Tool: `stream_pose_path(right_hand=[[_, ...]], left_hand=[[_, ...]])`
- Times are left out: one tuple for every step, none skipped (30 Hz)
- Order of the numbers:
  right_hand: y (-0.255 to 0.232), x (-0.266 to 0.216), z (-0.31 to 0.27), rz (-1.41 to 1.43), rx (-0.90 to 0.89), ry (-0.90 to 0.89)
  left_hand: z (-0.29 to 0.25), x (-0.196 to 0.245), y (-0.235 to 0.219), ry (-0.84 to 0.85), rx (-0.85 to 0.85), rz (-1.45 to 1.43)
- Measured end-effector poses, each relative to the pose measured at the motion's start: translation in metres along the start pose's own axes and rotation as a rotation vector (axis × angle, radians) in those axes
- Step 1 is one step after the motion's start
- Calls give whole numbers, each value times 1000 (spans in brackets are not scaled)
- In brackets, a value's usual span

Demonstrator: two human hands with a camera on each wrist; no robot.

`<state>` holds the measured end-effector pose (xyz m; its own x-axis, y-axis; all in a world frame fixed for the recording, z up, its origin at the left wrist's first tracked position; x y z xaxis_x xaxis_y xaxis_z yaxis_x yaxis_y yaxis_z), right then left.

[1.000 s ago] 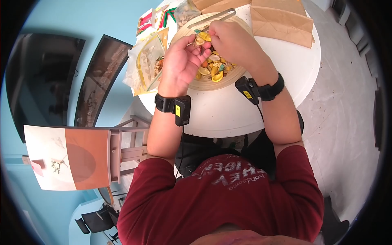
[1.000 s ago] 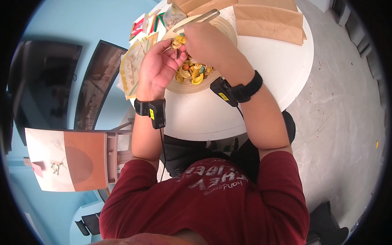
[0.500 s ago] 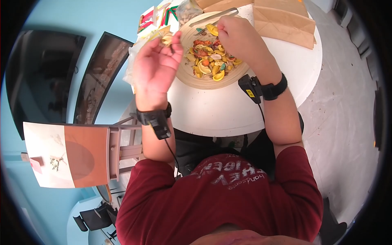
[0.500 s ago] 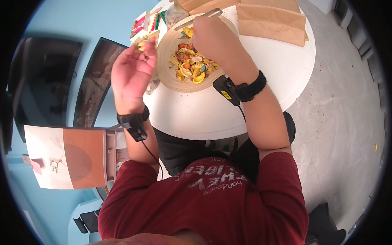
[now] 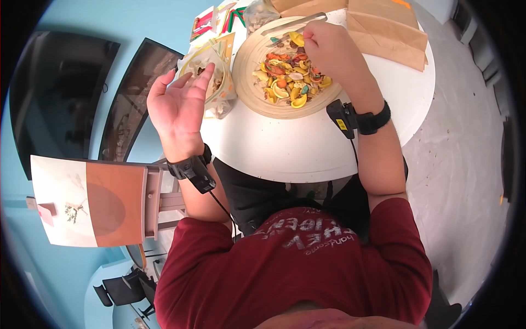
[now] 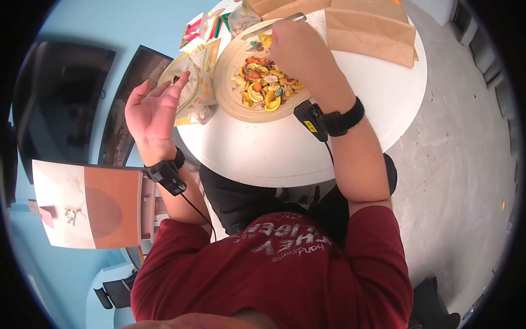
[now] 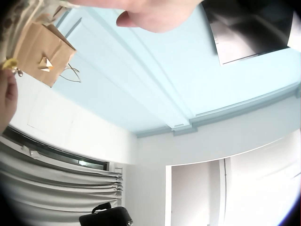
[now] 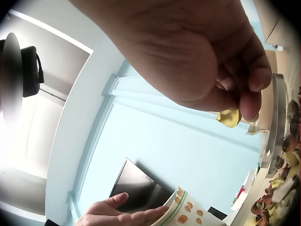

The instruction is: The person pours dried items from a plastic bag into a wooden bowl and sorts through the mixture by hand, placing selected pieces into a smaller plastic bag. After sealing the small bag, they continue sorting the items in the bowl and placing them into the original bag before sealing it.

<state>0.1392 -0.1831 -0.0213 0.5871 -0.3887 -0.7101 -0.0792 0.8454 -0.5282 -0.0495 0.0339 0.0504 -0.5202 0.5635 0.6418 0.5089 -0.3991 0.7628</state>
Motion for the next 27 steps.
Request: stream_pose_path(right_hand=[[-1,4,0,22,15,5],[-4,5,1,43,30,11],[-6,6,2,65,44,18],[-8,7,2,67,45,20],[-9,8,3,68,45,22],[-10,9,3,69,46,25],[-11,10,4,48,55,11],[-12,11,4,26,63,-3],[-12,11,4,5,70,-16],[-12,10,4,1,63,2],[-13,8,4,-4,55,20],[-13,7,4,-8,47,39],[-10,6,4,9,24,18],[-7,6,3,26,1,-3],[-4,5,3,43,-22,-23],[-1,4,1,92,-84,8],[3,1,-1,141,-146,40],[3,2,-2,128,-131,14],[4,2,-2,114,-116,-11],[3,3,0,39,-25,-95],[0,4,0,-37,66,-179],[-1,11,1,-13,42,-109],[-5,14,3,11,18,-40],[-8,18,4,26,11,-7],[-10,21,5,42,5,26],[-11,26,7,47,15,24],[-12,28,7,53,21,36]], left_hand=[[0,2,-1,13,-42,62],[1,4,-3,26,-83,125],[1,5,-3,37,-124,188],[1,4,-3,54,-107,224],[0,3,-2,71,-90,259],[-1,1,-1,87,-73,294],[0,2,-2,119,-86,337],[1,1,-4,151,-98,380],[1,0,-4,182,-110,424],[-2,0,1,271,-152,458],[-7,-3,8,360,-194,491],[-13,-8,14,449,-236,524],[-16,-14,18,516,-281,595],[-20,-21,21,582,-327,665],[-24,-28,25,648,-373,735],[-25,-37,26,680,-434,862],[-25,-47,25,709,-497,990],[-25,-56,25,737,-559,1117],[-26,-66,30,813,-633,1378],[-23,-77,32,711,-665,1448],[-22,-88,36,608,-695,1516],[-19,-98,38,503,-724,1581],[-12,-106,38,539,-776,1676],[0,-116,35,577,-830,1771],[10,-126,34,616,-887,1866],[19,-133,34,594,-878,1888],[27,-140,34,571,-870,1910]])
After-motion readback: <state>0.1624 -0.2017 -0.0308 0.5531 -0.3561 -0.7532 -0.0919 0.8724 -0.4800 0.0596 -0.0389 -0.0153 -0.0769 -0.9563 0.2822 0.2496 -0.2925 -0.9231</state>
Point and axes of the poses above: each hand's wrist, its own z-axis towards the middle knuckle, its own y-axis out of the palm, x = y × z, the point moved 5 cm from there along z, towards the middle knuckle, and after that the axes turned 9 degrees about y, right-handed, at the moved point
